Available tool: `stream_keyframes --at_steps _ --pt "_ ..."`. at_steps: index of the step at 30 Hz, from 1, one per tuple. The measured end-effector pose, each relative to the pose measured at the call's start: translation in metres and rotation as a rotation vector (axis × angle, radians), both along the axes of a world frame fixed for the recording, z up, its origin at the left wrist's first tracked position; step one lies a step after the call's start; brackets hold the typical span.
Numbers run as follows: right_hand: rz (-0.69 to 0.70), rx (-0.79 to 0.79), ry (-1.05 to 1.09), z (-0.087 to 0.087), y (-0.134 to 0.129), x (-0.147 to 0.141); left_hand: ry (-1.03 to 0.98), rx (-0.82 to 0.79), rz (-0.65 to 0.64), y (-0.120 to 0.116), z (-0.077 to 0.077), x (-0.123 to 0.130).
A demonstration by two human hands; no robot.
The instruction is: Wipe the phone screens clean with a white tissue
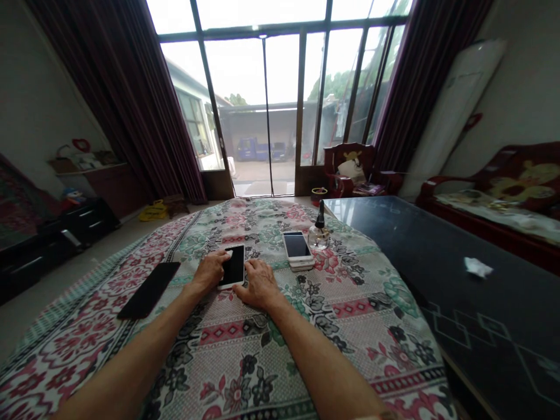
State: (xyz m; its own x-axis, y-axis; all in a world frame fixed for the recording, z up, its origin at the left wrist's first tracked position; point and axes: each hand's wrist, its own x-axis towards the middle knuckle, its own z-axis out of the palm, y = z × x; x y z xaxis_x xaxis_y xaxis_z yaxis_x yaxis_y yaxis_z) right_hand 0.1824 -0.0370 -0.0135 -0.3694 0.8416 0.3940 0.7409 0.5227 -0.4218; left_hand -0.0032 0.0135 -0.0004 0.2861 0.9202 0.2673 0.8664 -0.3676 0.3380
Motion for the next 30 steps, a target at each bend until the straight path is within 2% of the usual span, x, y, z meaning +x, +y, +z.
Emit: stream_keyframes --at_steps 2,5,9,12,15,18,23,26,30 --pt "-0.002 -0.001 0.007 -0.001 0.000 0.000 0.029 -0.001 -0.035 -0.012 -0.002 0.008" --pt "-0.013 0.006 0.026 -0.004 0.001 0.000 0.113 0.020 -0.164 -0.036 -0.005 0.015" --pt "-0.017 0.015 0.028 -0.006 0.003 0.000 0.102 0.057 -0.298 -0.060 -0.002 0.011" --pt "-0.011 0.015 0.031 -0.004 0.002 -0.001 0.061 0.087 -0.394 -0.059 0.002 0.006" --pt "-0.002 0.006 0.028 0.000 0.000 0.000 0.033 0.094 -0.415 -0.041 0.001 0.003" --pt "0.000 -0.002 0.008 0.001 -0.001 0.000 -0.017 0.086 -0.386 -0.015 -0.004 0.005" --pt "-0.002 -0.010 -0.014 -0.001 0.000 0.000 -0.052 0.081 -0.226 0.020 -0.007 0.004" --pt "-0.005 -0.007 -0.013 -0.001 0.000 0.000 -0.078 0.094 -0.125 0.030 -0.009 -0.001" --pt "-0.019 -0.022 -0.017 0.000 0.000 -0.001 -0.091 0.104 -0.002 0.032 -0.012 -0.006"
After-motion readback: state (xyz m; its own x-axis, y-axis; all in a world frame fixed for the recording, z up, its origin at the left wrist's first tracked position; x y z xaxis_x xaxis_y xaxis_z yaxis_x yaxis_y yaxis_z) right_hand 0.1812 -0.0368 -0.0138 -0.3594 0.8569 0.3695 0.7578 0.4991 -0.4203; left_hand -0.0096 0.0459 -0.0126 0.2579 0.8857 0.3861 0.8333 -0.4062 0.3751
